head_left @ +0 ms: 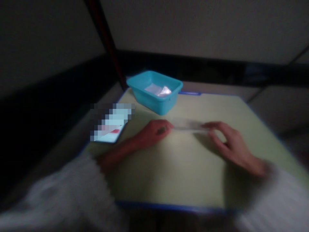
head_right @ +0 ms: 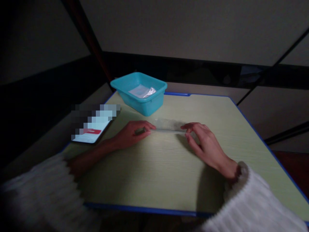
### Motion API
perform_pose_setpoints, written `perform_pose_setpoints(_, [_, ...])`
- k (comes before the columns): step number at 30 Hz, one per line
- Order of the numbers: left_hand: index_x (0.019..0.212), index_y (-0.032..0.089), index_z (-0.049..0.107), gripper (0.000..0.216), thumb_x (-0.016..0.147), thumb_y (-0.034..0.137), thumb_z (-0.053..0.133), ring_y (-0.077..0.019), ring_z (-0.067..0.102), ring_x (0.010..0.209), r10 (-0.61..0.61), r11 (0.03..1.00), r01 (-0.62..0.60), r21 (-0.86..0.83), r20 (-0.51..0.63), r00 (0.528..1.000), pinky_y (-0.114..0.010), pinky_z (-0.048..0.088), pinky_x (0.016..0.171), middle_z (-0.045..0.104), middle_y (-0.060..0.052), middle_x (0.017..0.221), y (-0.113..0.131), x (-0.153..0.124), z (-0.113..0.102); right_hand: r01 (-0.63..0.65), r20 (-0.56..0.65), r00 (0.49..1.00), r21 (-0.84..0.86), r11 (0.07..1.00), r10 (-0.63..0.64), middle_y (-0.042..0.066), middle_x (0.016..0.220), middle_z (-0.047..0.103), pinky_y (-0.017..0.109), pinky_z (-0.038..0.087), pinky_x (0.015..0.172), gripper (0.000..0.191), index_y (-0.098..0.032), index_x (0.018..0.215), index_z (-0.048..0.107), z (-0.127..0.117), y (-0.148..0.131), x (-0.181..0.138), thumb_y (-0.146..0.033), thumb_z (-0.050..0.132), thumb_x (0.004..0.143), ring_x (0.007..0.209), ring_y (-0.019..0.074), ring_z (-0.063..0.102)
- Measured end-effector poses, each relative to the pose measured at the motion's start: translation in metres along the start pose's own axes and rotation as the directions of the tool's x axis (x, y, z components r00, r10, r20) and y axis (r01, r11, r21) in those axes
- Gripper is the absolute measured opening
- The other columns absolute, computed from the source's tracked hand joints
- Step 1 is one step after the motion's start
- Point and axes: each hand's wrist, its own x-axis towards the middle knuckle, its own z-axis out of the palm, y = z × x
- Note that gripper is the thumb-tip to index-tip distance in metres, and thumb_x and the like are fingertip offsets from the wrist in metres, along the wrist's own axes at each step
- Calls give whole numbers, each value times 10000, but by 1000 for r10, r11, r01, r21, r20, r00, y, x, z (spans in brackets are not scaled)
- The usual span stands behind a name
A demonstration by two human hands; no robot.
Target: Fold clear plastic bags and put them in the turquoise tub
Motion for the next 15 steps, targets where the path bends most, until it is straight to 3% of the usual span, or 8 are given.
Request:
perform_pose_setpoints(4, [733,163,524,168,791,313,571,-150,660,672,-167,930,179,-321,63,984,-247,505,593,663,-19,738,18,-2,-8,-180,-53,978,289,940,203,25,694,620,250,445,472,117,-231,810,505,-3,-12,0,-312,496,895,611,152,595])
perform_pose_setpoints(8, [750,183,436,254,753,358,621,-150,644,484,-248,680,339,-650,231,941,-194,435,397,634,17,614,32,-3,-14,-269,-18,939,584,765,344,-49,509,527,230,362,372,205,-247,747,467,0,-18,3,-395,580,832,410,110,496])
perform_pose_setpoints(11, [759,188,406,290,731,356,641,-141,610,408,-302,540,432,-722,313,900,-177,381,330,668,-4,658,29,-1,-12,-387,122,896,686,616,426,-76,456,487,215,304,334,234,-243,744,454,7,-13,7,-420,597,798,350,92,437])
perform_pose_setpoints(15, [728,184,396,290,731,341,639,-139,634,471,-471,497,555,-666,330,818,-171,399,360,666,-15,677,12,1,-4,-534,255,821,660,528,512,-57,475,504,222,331,364,209,-209,731,478,20,-1,11,-375,603,754,385,96,466])
